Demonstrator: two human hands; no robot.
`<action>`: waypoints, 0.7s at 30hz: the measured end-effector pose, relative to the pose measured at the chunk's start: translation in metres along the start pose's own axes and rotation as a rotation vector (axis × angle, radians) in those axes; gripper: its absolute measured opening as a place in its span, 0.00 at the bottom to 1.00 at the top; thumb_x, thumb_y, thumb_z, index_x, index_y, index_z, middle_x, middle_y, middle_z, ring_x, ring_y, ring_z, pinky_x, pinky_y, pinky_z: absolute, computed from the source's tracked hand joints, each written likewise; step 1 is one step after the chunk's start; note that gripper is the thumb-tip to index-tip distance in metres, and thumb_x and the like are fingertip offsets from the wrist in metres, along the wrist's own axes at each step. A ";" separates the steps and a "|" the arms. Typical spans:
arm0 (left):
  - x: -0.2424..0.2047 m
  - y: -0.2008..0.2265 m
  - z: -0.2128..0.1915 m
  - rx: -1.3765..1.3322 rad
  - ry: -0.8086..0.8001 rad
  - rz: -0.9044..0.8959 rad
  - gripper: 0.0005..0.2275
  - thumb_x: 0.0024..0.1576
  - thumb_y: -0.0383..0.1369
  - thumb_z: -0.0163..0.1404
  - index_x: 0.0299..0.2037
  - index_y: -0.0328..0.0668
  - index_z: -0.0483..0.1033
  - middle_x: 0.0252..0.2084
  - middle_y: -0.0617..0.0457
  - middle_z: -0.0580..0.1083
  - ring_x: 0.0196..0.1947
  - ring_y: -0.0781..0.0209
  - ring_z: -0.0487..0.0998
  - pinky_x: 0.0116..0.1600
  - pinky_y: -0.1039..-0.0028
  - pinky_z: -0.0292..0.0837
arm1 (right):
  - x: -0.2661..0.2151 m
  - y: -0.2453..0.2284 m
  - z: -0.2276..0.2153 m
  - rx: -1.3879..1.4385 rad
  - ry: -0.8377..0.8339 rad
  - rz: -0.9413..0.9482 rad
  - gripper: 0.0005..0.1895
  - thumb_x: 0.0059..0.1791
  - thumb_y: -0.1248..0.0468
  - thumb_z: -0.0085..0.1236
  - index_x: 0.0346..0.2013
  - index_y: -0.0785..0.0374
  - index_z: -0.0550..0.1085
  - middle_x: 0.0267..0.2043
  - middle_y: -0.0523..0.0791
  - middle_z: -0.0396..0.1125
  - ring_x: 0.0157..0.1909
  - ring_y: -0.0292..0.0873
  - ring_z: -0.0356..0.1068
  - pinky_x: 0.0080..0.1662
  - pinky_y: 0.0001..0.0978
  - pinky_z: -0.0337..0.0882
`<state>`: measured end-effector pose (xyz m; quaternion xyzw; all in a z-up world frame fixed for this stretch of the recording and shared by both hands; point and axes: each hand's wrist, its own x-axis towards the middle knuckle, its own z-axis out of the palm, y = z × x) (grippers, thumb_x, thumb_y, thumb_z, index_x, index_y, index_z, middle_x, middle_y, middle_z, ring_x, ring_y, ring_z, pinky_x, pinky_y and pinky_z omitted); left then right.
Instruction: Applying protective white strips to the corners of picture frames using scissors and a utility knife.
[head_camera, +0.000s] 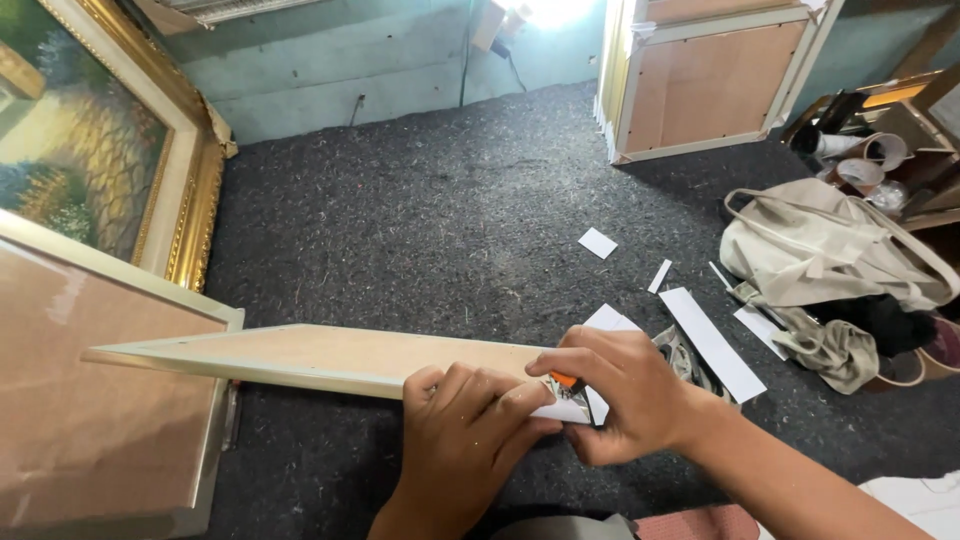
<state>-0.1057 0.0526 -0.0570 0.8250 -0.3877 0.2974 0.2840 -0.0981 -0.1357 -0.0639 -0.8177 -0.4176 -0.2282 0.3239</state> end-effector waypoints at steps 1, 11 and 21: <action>-0.002 0.001 0.000 0.004 -0.003 -0.003 0.05 0.54 0.42 0.43 0.33 0.56 0.69 0.29 0.67 0.67 0.28 0.66 0.66 0.38 0.70 0.49 | -0.001 0.000 0.001 0.006 0.001 -0.002 0.19 0.38 0.58 0.44 0.42 0.61 0.64 0.26 0.44 0.61 0.24 0.42 0.61 0.26 0.32 0.60; -0.008 0.010 -0.004 -0.005 -0.022 -0.044 0.03 0.51 0.40 0.47 0.31 0.57 0.69 0.29 0.67 0.69 0.28 0.68 0.67 0.40 0.71 0.49 | -0.009 0.006 0.013 -0.011 0.033 -0.159 0.15 0.45 0.55 0.38 0.37 0.62 0.65 0.23 0.43 0.60 0.19 0.42 0.58 0.22 0.32 0.58; -0.013 0.019 -0.012 -0.193 -0.047 -0.196 0.12 0.45 0.38 0.56 0.33 0.48 0.67 0.39 0.56 0.70 0.43 0.65 0.71 0.49 0.70 0.52 | -0.009 0.004 0.017 -0.017 0.108 -0.210 0.14 0.47 0.55 0.34 0.34 0.61 0.64 0.19 0.41 0.56 0.16 0.39 0.53 0.18 0.29 0.52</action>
